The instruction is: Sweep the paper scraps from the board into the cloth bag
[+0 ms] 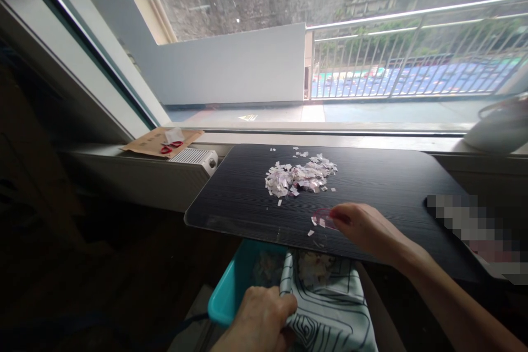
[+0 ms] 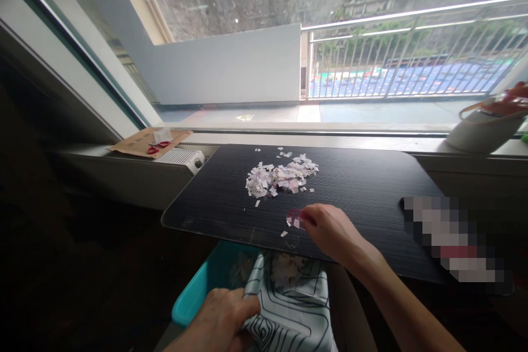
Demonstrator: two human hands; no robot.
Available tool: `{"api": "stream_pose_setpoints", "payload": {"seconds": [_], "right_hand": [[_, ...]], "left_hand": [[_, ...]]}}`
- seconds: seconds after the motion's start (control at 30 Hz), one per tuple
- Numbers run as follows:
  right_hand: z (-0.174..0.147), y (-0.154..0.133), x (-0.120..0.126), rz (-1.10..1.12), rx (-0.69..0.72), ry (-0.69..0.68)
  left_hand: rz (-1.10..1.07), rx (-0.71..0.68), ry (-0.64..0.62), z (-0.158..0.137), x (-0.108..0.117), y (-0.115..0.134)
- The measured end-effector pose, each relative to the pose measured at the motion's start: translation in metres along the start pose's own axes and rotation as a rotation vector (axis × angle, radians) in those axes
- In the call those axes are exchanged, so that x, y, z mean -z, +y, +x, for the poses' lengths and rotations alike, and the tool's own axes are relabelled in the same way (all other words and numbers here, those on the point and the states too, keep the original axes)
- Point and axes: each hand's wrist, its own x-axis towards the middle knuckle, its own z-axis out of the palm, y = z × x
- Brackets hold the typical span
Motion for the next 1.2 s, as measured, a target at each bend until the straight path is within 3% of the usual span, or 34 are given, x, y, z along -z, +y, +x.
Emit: {"api": "stream_pose_setpoints", "payload": {"seconds": [0.17,0.43,1.07,1.2], "right_hand": [[-0.001,0.003,0.0,0.016,0.003,-0.044],[0.0,0.007,-0.001,0.055,0.004,0.012],[-0.016,0.007,0.001,0.12,0.069,-0.132],[-0.009,0.006,-0.001,0.098,0.067,-0.044]], "left_hand": [[0.0,-0.015,0.022,-0.001,0.0,0.0],[-0.01,-0.027,0.039,0.0,0.0,0.002],[-0.001,-0.008,0.036,0.0,-0.001,0.005],[0.014,-0.022,0.059,0.0,-0.001,0.004]]}}
